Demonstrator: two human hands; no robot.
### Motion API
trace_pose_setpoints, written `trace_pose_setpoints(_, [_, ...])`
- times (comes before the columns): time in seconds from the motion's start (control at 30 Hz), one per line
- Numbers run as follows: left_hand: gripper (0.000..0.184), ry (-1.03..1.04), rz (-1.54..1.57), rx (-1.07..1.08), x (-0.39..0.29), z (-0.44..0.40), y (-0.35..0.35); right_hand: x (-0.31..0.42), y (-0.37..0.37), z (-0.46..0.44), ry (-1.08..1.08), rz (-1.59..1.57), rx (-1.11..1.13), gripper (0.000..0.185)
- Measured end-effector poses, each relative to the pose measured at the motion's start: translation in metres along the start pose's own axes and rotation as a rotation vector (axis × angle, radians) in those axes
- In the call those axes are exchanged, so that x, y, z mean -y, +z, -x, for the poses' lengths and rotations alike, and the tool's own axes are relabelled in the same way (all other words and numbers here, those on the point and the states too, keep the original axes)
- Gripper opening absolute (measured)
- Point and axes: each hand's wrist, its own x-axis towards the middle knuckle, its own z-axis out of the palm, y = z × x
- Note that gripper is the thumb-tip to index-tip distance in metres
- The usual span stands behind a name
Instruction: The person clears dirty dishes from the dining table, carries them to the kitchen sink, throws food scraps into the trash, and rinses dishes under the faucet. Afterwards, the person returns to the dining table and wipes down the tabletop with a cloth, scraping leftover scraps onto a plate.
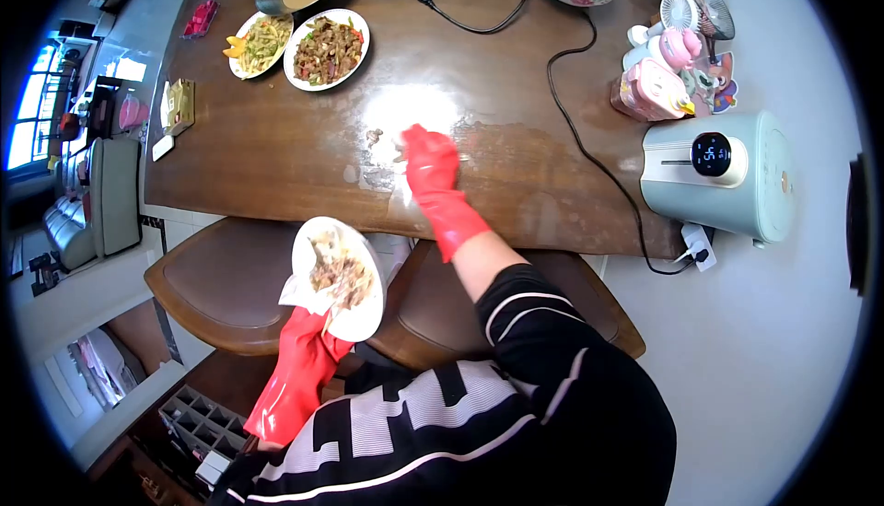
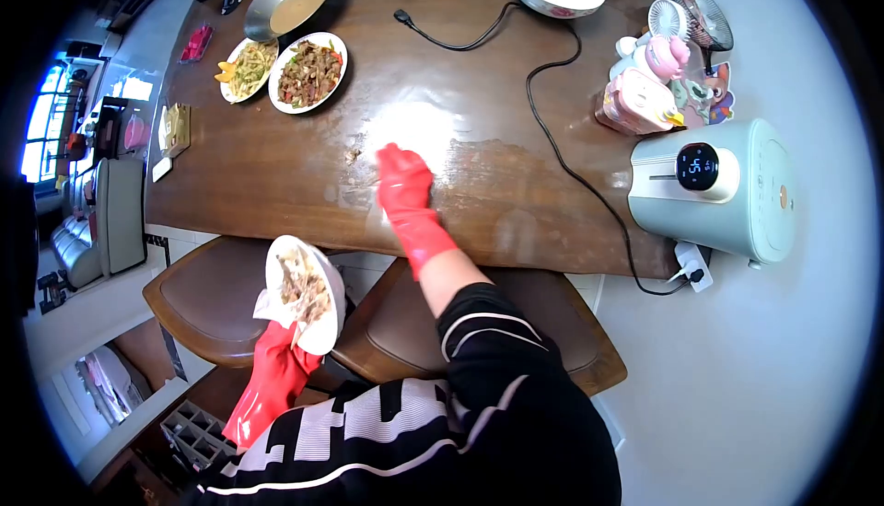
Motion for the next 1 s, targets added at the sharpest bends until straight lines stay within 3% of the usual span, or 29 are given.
trace_pose_setpoints(0.03, [0.054,0.004,-0.009,-0.003,0.002,0.005,-0.012,-0.018,0.028,0.006,-0.410,0.300,-0.071,0.012])
trace_pose_setpoints(0.07, [0.056,0.012,0.031,-0.018,0.004,0.009,-0.021,-0.009,0.026,0.004,-0.532,0.212,-0.040,0.018])
trace_pose_setpoints(0.1, [0.058,0.017,0.073,-0.036,0.006,0.014,-0.030,-0.020,0.030,0.005,-0.313,-0.054,0.041,0.019])
trace_pose_setpoints(0.17, [0.060,0.035,0.116,-0.012,0.008,0.023,-0.047,-0.015,0.004,0.000,0.441,-0.699,0.188,0.017])
trace_pose_setpoints(0.2, [0.060,0.048,0.106,-0.026,0.009,0.027,-0.048,-0.012,-0.020,-0.009,0.475,-0.675,0.156,0.019])
trace_pose_setpoints(0.3, [0.060,0.078,0.049,-0.006,0.008,0.040,-0.054,-0.021,-0.115,-0.035,0.153,-0.023,-0.101,0.036])
trace_pose_setpoints(0.33, [0.059,0.062,0.034,0.027,0.010,0.043,-0.072,-0.050,-0.138,-0.041,0.193,-0.001,-0.179,0.031])
trace_pose_setpoints(0.4, [0.055,0.051,-0.015,0.018,0.010,0.047,-0.080,-0.085,-0.164,-0.042,0.071,-0.160,-0.375,0.026])
trace_pose_setpoints(0.5, [0.048,0.014,-0.078,-0.008,0.017,0.060,-0.113,-0.103,-0.153,-0.015,-0.150,0.200,-0.466,0.025])
trace_pose_setpoints(0.57, [0.039,-0.021,-0.071,-0.090,0.019,0.073,-0.119,-0.078,-0.110,0.007,-0.170,0.160,-0.322,0.028])
trace_pose_setpoints(0.6, [0.037,-0.039,-0.065,-0.114,0.020,0.081,-0.127,-0.074,-0.087,0.012,-0.478,0.395,-0.252,0.031])
trace_pose_setpoints(0.67, [0.036,-0.004,-0.111,-0.150,0.040,0.095,-0.178,-0.049,-0.043,0.036,-0.581,0.486,-0.174,0.032])
trace_pose_setpoints(0.7, [0.036,-0.006,-0.080,-0.175,0.030,0.105,-0.162,-0.045,-0.027,0.045,-0.620,0.522,-0.141,0.032])
trace_pose_setpoints(0.73, [0.036,-0.003,-0.050,-0.198,0.019,0.115,-0.146,-0.037,-0.017,0.050,-0.595,0.456,-0.087,0.032])
trace_pose_setpoints(0.83, [0.040,0.099,-0.005,-0.274,0.028,0.145,-0.184,-0.022,-0.002,0.052,-0.464,0.183,0.046,0.033])
trace_pose_setpoints(0.93, [0.043,0.156,-0.033,-0.305,0.037,0.169,-0.206,-0.007,-0.029,0.028,0.319,-0.208,0.286,0.028])
trace_pose_setpoints(1.0, [0.042,0.114,-0.030,-0.328,0.055,0.172,-0.234,-0.005,-0.059,0.002,0.498,-0.694,0.397,0.032])
